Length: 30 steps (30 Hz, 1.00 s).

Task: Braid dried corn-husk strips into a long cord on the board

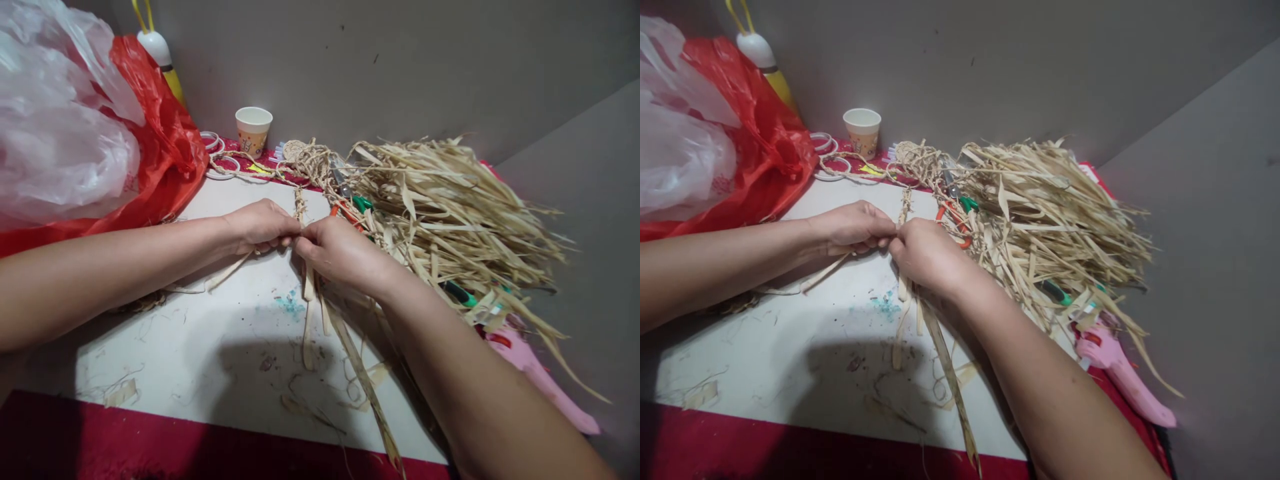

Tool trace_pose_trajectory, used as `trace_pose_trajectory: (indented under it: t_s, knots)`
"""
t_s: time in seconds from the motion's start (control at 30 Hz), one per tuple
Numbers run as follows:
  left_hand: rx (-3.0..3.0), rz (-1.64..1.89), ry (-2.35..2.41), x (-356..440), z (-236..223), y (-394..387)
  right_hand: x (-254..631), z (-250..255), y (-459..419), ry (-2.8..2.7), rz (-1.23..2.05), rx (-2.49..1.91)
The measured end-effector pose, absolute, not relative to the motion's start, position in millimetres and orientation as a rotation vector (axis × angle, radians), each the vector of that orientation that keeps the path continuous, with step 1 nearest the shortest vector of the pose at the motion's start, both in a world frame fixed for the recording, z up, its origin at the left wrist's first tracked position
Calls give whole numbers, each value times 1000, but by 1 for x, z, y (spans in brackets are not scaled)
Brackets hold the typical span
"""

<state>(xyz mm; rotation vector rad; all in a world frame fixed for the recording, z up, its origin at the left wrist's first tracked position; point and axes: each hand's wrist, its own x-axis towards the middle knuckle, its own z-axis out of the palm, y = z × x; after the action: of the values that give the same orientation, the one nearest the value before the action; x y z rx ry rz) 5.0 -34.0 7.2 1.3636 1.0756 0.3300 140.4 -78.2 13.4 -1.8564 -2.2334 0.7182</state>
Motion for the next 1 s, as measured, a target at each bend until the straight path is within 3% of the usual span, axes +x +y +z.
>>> trace_pose_trajectory:
  t_s: [0.17, 0.33, 0.5, 0.8, 1.0]
  knots:
    - [1249, 310, 1084, 4, 8, -32, 132, 23, -91, -2446, 622, -1749]
    - [1181, 276, 1029, 0, 15, -26, 152, 45, -92, -2333, 1447, -1334]
    - [1123, 246, 938, -6, 19, -21, 184, 30, -65, -1590, 1148, -1578]
    - [1186, 207, 905, -6, 19, -21, 167, 8, -59, -1587, 1600, -1436]
    - [1279, 211, 954, -5, 18, -24, 167, -1, -54, -1456, 1692, -1522]
